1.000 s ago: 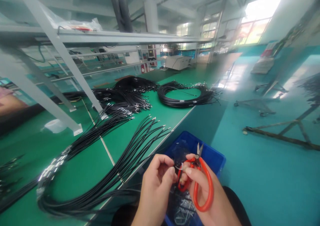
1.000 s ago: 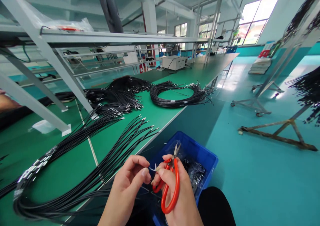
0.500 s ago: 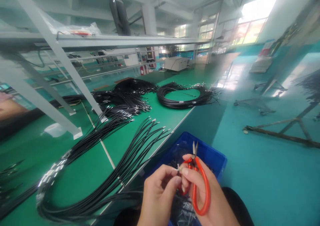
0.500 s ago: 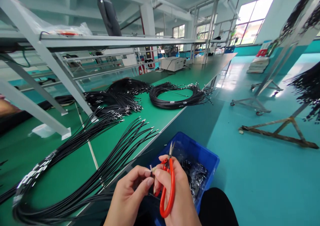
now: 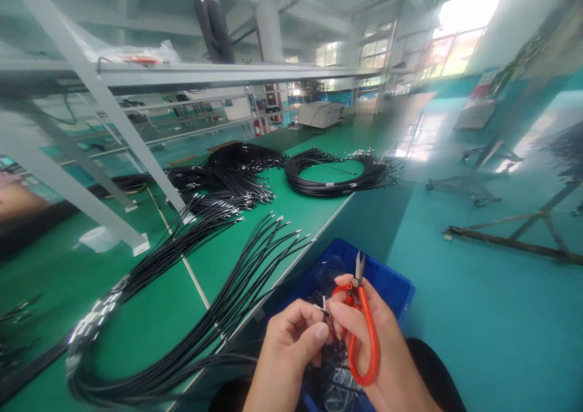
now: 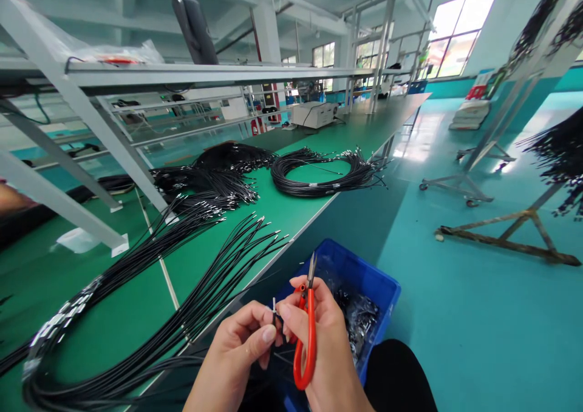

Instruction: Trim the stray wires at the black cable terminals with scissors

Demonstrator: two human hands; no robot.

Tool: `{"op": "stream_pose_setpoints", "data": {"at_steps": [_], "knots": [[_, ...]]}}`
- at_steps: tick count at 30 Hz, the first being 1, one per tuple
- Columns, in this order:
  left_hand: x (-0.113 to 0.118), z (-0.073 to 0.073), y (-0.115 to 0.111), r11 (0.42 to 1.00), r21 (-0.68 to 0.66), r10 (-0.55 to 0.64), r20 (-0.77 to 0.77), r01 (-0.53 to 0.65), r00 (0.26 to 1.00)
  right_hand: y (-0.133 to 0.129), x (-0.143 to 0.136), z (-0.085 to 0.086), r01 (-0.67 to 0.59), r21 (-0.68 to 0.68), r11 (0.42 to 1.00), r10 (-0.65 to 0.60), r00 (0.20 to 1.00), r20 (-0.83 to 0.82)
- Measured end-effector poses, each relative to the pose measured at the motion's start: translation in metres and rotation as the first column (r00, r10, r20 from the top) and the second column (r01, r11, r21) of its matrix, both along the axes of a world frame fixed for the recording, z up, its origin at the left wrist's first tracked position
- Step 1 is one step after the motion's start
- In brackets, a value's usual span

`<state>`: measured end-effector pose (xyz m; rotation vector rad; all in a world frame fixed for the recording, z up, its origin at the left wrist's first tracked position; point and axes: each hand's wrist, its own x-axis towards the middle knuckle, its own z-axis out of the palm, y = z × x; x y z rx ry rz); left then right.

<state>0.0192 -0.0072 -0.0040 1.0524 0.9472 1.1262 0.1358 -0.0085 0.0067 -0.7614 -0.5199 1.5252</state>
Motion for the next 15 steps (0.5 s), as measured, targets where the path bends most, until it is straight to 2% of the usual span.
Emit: {"op": "stream_pose_setpoints", "data": {"at_steps": [2, 5, 9, 13, 15], "knots": [[-0.001, 0.0, 0.001, 1.0, 0.005, 0.008, 0.005, -0.008, 1.0, -0.002, 0.003, -0.005, 0.011, 0.019, 1.0, -0.012, 0.998, 0.061], [-0.002, 0.001, 0.002, 1.0, -0.004, 0.008, -0.001, -0.008, 1.0, -0.004, 0.007, -0.009, 0.104, 0.056, 0.993, -0.114, 0.962, 0.247], [-0.003, 0.0, 0.002, 1.0, -0.017, -0.006, -0.018, 0.006, 1.0, -0.005, 0.007, -0.01, 0.144, 0.206, 0.968, -0.229, 0.843, 0.487], [-0.003, 0.001, 0.002, 1.0, -0.022, -0.017, -0.036, 0.017, 0.999, -0.006, 0.002, -0.013, 0.144, 0.337, 0.931, -0.329, 0.732, 0.597], [-0.003, 0.002, 0.001, 0.999, -0.035, -0.03, -0.05, 0.028, 0.998, -0.006, 0.0, -0.016, 0.141, 0.405, 0.903, -0.393, 0.652, 0.649]]}}
